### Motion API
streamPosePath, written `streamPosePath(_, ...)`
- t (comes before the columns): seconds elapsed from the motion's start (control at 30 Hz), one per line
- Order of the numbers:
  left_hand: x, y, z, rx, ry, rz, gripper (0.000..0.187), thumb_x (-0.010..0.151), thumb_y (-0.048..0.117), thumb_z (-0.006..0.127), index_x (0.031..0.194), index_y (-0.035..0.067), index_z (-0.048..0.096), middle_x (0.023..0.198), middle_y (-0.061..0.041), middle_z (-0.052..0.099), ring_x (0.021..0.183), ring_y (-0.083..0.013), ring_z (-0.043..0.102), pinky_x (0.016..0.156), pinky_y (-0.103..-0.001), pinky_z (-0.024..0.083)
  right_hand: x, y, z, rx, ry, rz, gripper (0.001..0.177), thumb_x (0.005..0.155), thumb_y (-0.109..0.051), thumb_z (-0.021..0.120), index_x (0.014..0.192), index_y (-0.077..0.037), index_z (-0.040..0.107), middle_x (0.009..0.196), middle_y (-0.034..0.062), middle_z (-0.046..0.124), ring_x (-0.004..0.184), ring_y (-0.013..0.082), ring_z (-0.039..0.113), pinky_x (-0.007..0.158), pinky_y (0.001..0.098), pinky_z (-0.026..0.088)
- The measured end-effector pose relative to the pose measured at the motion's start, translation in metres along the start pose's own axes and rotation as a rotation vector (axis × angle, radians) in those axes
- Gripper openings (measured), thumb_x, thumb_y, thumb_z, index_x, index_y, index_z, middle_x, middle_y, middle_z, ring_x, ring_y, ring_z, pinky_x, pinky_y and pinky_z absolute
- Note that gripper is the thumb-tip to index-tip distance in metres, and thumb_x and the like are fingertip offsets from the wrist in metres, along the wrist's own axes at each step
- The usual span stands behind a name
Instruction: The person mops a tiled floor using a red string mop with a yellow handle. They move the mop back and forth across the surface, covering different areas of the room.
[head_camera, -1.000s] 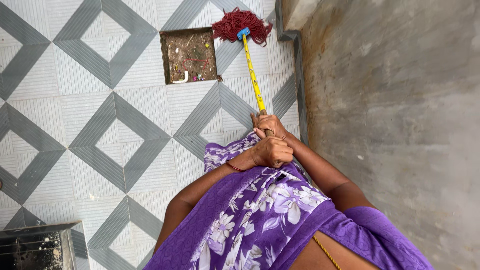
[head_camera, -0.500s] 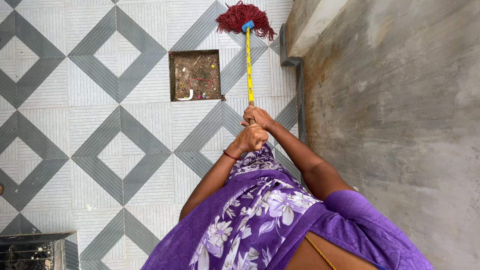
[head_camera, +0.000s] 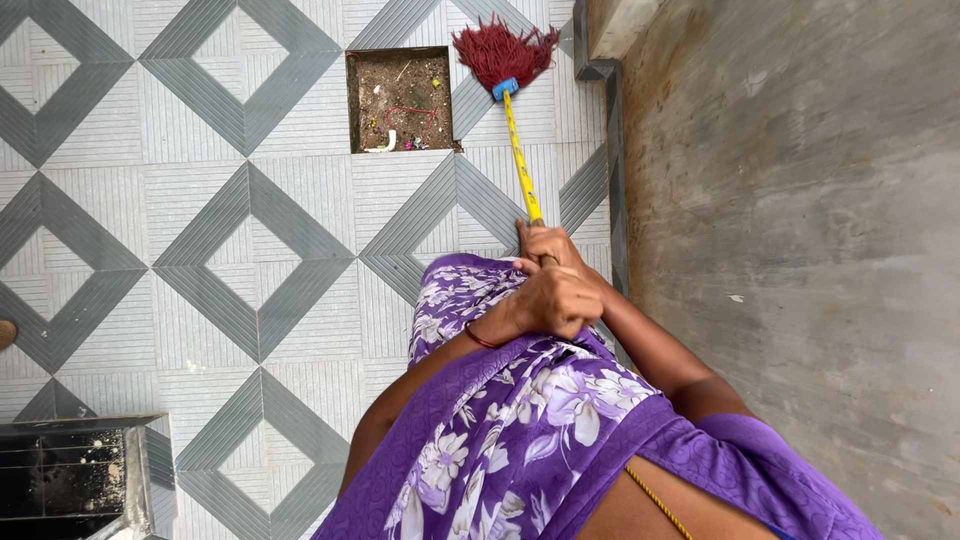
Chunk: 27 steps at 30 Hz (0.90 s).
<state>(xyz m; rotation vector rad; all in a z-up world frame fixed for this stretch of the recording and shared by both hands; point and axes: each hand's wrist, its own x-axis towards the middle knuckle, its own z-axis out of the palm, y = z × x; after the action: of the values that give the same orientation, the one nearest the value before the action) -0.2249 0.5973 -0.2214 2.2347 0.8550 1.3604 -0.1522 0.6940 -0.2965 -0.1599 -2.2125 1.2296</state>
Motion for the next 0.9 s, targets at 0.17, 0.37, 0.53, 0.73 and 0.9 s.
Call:
streamPosePath(0.17, -0.003, 0.022, -0.001, -0.1, -0.123, 0.113, 0.023, 0.083, 0.012, 0.064, 0.066, 0.009, 0.048, 0.062, -0.004, 0.049, 0.054, -0.0174, 0.055, 0.056, -0.035, 0.052, -0.027, -0.012, 0.017, 0.024, 0.03, -0.013, 0.048, 0.085, -0.021, 0.079, 0.054, -0.006, 0.046, 0.052, 0.0032, 0.045, 0.053, 0.0165, 0.045, 0.05, 0.035, 0.037)
streamPosePath(0.37, 0.003, -0.009, -0.011, -0.147, -0.23, -0.041, 0.025, 0.082, 0.012, 0.067, 0.065, 0.008, 0.05, 0.059, -0.004, 0.052, 0.053, -0.0216, 0.058, 0.05, -0.04, 0.043, -0.021, 0.032, 0.013, -0.017, 0.072, -0.016, 0.04, 0.084, -0.011, 0.076, 0.054, -0.004, 0.05, 0.054, 0.0061, 0.05, 0.051, 0.0179, 0.048, 0.049, 0.0354, 0.041)
streamPosePath(0.53, 0.014, -0.07, -0.021, -0.056, -0.188, -0.021, 0.019, 0.073, 0.006, 0.067, 0.064, 0.009, 0.051, 0.061, -0.005, 0.056, 0.058, -0.0229, 0.061, 0.051, -0.043, 0.041, 0.015, 0.09, -0.011, -0.098, 0.036, 0.018, 0.037, 0.077, -0.008, 0.077, 0.053, -0.002, 0.049, 0.052, 0.0084, 0.049, 0.05, 0.02, 0.049, 0.05, 0.0363, 0.042)
streamPosePath(0.73, 0.03, -0.176, -0.033, -0.01, -0.247, -0.132, 0.016, 0.067, 0.003, 0.07, 0.064, 0.009, 0.055, 0.062, -0.005, 0.061, 0.058, -0.0228, 0.061, 0.055, -0.041, 0.048, 0.073, 0.187, -0.043, -0.134, -0.043, 0.011, 0.033, 0.08, -0.007, 0.075, 0.057, -0.003, 0.051, 0.058, 0.0081, 0.055, 0.058, 0.0232, 0.055, 0.053, 0.0385, 0.046)
streamPosePath(0.9, 0.055, -0.271, -0.072, 0.232, -0.248, -0.313, 0.019, 0.064, -0.002, 0.065, 0.057, 0.014, 0.057, 0.056, 0.001, 0.062, 0.057, -0.0175, 0.059, 0.077, -0.038, 0.052, 0.149, 0.262, -0.076, -0.304, -0.159, 0.125, 0.03, 0.087, -0.018, 0.078, 0.067, -0.006, 0.059, 0.073, 0.0054, 0.061, 0.074, 0.0228, 0.06, 0.063, 0.0401, 0.053)
